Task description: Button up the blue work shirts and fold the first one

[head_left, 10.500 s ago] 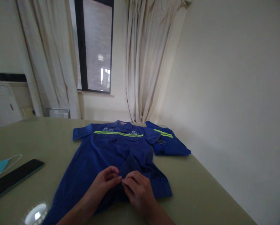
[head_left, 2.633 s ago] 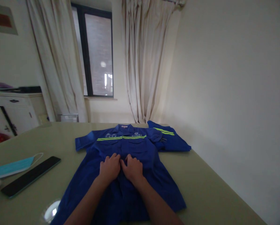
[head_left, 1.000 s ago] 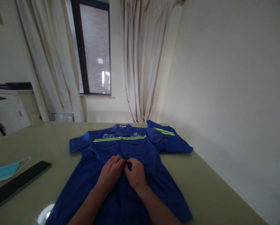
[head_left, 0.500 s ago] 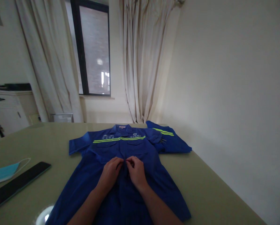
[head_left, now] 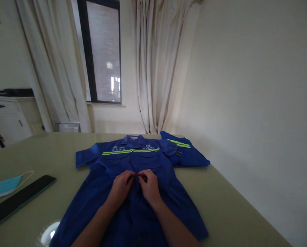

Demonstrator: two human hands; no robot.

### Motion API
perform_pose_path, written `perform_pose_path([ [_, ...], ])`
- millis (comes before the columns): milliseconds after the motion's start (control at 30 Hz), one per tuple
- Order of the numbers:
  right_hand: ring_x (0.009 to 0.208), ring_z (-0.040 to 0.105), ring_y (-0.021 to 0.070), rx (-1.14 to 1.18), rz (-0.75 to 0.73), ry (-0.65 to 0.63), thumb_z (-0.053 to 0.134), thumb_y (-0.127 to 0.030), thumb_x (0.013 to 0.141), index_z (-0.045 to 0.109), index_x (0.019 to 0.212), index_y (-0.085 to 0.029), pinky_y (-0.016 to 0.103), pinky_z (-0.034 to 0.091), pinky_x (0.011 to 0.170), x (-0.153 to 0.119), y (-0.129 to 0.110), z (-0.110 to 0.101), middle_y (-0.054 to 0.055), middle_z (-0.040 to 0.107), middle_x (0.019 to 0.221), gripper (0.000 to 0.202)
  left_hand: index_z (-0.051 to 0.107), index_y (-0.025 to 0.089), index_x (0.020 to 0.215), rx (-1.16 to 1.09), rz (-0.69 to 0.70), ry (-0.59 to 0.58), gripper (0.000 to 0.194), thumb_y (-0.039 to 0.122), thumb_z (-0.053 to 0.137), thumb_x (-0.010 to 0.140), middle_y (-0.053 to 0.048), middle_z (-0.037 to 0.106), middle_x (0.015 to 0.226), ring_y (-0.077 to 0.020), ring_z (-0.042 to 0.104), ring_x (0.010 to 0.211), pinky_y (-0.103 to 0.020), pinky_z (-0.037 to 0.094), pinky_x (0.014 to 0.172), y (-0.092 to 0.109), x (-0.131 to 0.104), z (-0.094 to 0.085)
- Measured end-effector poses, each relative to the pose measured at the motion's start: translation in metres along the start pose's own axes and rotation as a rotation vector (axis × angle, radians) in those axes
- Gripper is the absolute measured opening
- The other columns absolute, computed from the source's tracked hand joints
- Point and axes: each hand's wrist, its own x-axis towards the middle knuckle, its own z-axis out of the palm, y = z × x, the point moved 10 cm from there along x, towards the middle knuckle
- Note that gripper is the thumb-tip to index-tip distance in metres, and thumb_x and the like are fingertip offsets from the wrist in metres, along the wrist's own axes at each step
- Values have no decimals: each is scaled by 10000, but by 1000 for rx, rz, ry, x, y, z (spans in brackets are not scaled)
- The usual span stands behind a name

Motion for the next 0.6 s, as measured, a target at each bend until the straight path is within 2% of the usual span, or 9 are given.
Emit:
perform_pose_path([
  [367,779,645,190,-45,-24,28,568,-157,848,710,836,-190,278,484,728,0,-3,-3,42,677,829,147,688,240,960,0,51,-10,201,237,487,954,-41,728,982,-210,678,934,-333,514,876,7,-1,1],
  [600,738,660,184,-54,-12,39,610,-186,855,737,842,-184,267,491,692,-1,-5,-6,43,694,816,128,690,231,952,3,-2,-7,212,212,483,914,-48,739,962,-215,692,905,-337,512,845,7,1,-1],
])
